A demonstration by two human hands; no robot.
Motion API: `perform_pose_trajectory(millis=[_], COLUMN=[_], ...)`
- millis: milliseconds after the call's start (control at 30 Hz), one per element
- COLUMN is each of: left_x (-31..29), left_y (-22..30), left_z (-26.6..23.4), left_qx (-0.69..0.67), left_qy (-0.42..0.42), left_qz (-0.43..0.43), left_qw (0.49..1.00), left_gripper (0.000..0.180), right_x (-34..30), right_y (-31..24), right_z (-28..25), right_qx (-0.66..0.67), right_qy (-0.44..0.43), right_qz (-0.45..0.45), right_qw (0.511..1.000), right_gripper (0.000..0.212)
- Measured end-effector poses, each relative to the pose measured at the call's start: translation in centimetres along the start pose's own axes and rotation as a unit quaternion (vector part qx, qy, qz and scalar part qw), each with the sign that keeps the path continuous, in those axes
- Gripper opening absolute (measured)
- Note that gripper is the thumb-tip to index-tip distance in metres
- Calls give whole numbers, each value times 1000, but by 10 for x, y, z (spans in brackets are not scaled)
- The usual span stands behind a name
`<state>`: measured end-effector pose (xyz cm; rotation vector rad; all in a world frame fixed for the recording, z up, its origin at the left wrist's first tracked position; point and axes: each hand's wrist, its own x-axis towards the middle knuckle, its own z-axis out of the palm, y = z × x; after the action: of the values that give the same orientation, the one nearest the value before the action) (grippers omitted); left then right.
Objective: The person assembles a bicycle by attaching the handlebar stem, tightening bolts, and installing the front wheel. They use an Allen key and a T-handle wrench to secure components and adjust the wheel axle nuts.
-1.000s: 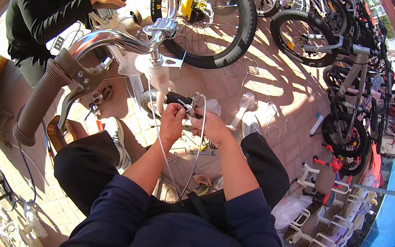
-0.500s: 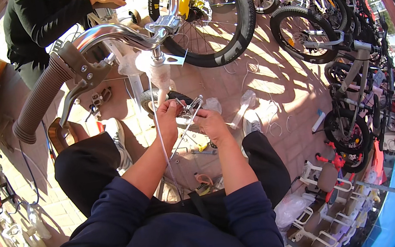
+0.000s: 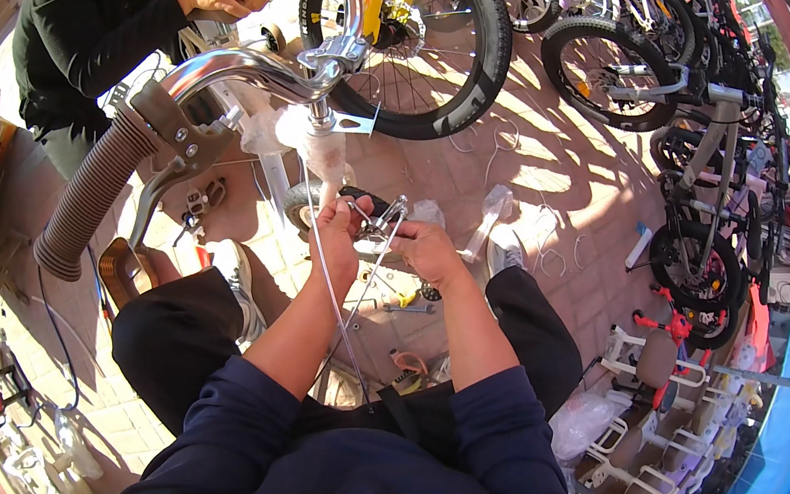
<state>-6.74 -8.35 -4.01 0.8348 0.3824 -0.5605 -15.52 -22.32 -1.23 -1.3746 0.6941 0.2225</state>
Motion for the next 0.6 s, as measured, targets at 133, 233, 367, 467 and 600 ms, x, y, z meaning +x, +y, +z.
perform_pose_trajectory(millis=[133, 233, 367, 467, 600], left_x=[1, 0, 0, -2, 0], left_y=[4, 8, 11, 10, 16], left_z=[1, 0, 0, -3, -8], left_qx=[15, 38, 107, 158, 198], left_qy=[-3, -12, -42, -67, -135], left_qz=[-8, -26, -11, 52, 56], left_qw=[1000, 999, 993, 984, 969], left_gripper=[20, 22, 25, 28, 28], right_x=[-1, -1, 0, 6, 4], right_y=[-2, -3, -7, -4, -18], right_z=[0, -1, -5, -10, -15], right_qx=[-20, -24, -44, -75, -69], right_qy=[-10, -20, -14, -16, -49], right_qz=[-6, -11, -2, -14, 15], right_qw=[1000, 999, 999, 997, 996], right_gripper=[28, 28, 27, 25, 24])
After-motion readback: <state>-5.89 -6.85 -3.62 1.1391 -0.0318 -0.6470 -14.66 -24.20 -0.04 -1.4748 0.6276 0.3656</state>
